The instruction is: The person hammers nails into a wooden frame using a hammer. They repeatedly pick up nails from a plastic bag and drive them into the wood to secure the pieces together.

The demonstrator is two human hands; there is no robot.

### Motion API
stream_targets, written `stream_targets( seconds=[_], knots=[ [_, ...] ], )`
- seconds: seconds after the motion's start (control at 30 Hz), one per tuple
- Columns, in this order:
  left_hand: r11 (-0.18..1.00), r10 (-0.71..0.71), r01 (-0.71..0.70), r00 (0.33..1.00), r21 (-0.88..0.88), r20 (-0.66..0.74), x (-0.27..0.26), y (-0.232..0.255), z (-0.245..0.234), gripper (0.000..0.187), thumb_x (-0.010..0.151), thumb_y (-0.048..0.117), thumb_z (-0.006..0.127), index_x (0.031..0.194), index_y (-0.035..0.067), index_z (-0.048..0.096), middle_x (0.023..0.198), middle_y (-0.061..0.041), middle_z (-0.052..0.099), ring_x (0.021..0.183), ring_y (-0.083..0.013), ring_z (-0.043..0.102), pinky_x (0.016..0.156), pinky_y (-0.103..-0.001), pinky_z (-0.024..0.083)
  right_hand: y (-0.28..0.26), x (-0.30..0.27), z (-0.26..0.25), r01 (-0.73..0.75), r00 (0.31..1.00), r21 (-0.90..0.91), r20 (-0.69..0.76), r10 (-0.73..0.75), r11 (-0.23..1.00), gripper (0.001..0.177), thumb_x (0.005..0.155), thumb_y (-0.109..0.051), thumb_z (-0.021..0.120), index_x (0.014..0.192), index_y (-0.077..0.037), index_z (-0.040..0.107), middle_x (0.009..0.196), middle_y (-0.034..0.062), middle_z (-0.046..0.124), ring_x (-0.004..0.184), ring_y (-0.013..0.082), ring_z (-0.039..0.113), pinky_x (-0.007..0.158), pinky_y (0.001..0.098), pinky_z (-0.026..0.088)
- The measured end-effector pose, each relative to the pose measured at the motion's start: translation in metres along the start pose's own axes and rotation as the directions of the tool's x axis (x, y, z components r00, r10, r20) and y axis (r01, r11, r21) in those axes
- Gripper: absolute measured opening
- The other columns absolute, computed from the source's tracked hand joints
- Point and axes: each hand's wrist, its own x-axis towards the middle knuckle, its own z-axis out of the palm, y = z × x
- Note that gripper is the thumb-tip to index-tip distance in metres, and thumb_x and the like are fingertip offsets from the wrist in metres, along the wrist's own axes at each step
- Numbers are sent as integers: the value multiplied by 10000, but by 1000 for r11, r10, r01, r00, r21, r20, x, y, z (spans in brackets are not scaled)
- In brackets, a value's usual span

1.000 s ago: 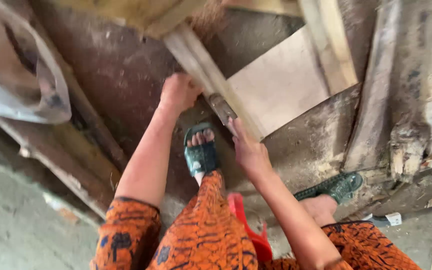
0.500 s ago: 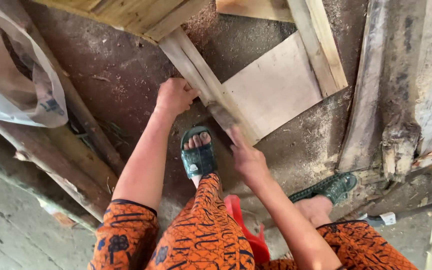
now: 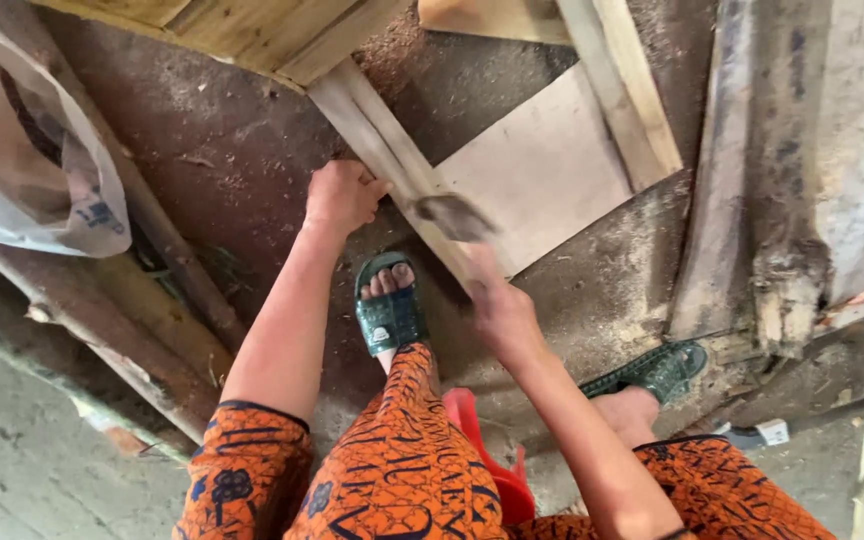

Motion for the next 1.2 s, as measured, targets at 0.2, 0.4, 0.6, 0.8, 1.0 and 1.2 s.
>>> stream_targets(
  seconds=[0.2, 0.4, 0.6, 0.8, 1.0, 1.2],
  knots=[
    [984, 37, -28, 998, 176, -50, -37, 10, 29, 493, 868, 408, 618, 494, 88, 592, 390, -46, 519, 388, -214, 581, 438, -310, 502, 87, -50, -10, -278, 872, 169, -369, 322, 946, 583, 943, -258, 410, 1474, -180, 184, 1338, 301, 433, 1037, 536, 514, 880, 617, 419],
    [999, -34, 36, 991, 12, -131, -43, 12, 50, 410, 885, 384, 595, 710, 13, 617, 607, -153, 581, 670, -347, 646, 585, -431, 495, 207, -80, 16, -557, 742, 56, -414, 527, 829, 629, 918, -268, 442, 1496, -252, 195, 1330, 307, 430, 1150, 479, 489, 919, 573, 427],
    [918, -163, 103, 978, -383, -128, -66, 33, 65, 597, 915, 271, 577, 1336, -86, 348, 984, -224, 612, 799, -274, 672, 634, -389, 602, 170, -32, -92, -329, 829, -226, -535, 166, 917, 386, 910, -187, 494, 1285, -121, 557, 1034, 210, 617, 999, 387, 574, 832, 488, 466],
    [418, -326, 137, 945, -898, -7, -87, 15, 104, 699, 923, 295, 424, 1466, 31, 72, 1334, -200, 415, 973, -273, 490, 828, -485, 504, 228, 109, -118, -136, 834, -36, -543, 95, 990, 506, 846, -99, 589, 1329, -89, 437, 1177, 197, 424, 1136, 404, 483, 956, 463, 406],
    [194, -243, 213, 956, -958, 163, -85, -7, 144, 476, 878, 265, 522, 1294, 140, 326, 1224, -119, 429, 1001, -319, 414, 801, -480, 398, 231, 146, -119, -438, 885, -47, -195, 422, 898, 501, 927, -402, 420, 1396, -228, 401, 1280, 158, 455, 1164, 384, 506, 963, 527, 402],
    [232, -364, 365, 892, -901, 268, -97, 48, 128, 832, 921, 229, 530, 1452, 72, -91, 1496, -263, -56, 1352, -529, 39, 1058, -679, 127, 216, 135, -142, -359, 920, 36, -156, 360, 932, 421, 937, -378, 408, 1314, -220, 509, 1211, 158, 574, 1144, 384, 515, 980, 512, 377]
  ],
)
